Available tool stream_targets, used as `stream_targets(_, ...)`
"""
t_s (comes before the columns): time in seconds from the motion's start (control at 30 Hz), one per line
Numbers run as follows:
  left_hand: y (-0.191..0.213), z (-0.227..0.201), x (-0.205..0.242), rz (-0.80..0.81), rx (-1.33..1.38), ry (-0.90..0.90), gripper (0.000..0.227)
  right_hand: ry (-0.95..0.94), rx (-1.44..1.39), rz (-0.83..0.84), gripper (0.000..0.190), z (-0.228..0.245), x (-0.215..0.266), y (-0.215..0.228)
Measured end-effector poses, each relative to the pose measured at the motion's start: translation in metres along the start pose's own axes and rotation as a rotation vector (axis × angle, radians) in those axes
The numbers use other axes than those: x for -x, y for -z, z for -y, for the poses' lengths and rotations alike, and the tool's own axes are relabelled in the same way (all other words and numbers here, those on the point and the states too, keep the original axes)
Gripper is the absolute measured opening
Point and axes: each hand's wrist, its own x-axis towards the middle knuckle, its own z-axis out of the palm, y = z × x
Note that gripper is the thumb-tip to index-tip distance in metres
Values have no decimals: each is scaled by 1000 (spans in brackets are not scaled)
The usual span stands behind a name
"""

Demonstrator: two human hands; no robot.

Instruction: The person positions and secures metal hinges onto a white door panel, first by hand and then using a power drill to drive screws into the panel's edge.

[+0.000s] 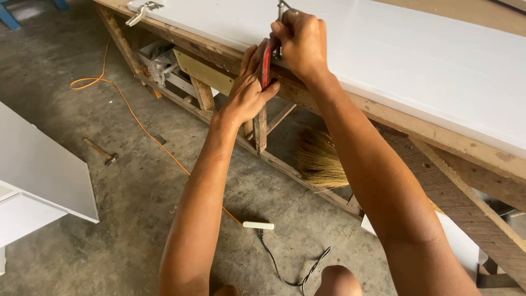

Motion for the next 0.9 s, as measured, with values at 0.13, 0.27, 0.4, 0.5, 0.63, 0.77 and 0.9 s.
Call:
stream_targets(0.13, 2, 2, -1, 0, -39, -21, 86, 28, 15, 24, 24, 0, -2, 0)
stream_targets(0.27, 4, 2, -1, 48, -30, 30, 86, -125, 73, -67, 36, -1, -3, 1)
stream_targets(0.4, 7, 4, 0, 79, -125, 38, 91, 33, 72, -20, 23, -1, 0, -1)
stream_targets(0.5, 8, 2, -1, 85, -113, 46, 92, 25, 23, -13, 18, 1, 2, -2)
stream_targets(0.63, 17, 3, -7, 74, -188, -10, 90, 26, 22, -61, 21, 2, 0, 1)
stream_targets(0.77, 16, 4, -7, 88, -138, 68, 93, 13, 16, -1, 18, 4, 3, 1)
stream_targets(0.9, 14, -2, -14, 11, -198, 58, 98, 65, -24, 20, 17, -2, -1, -3)
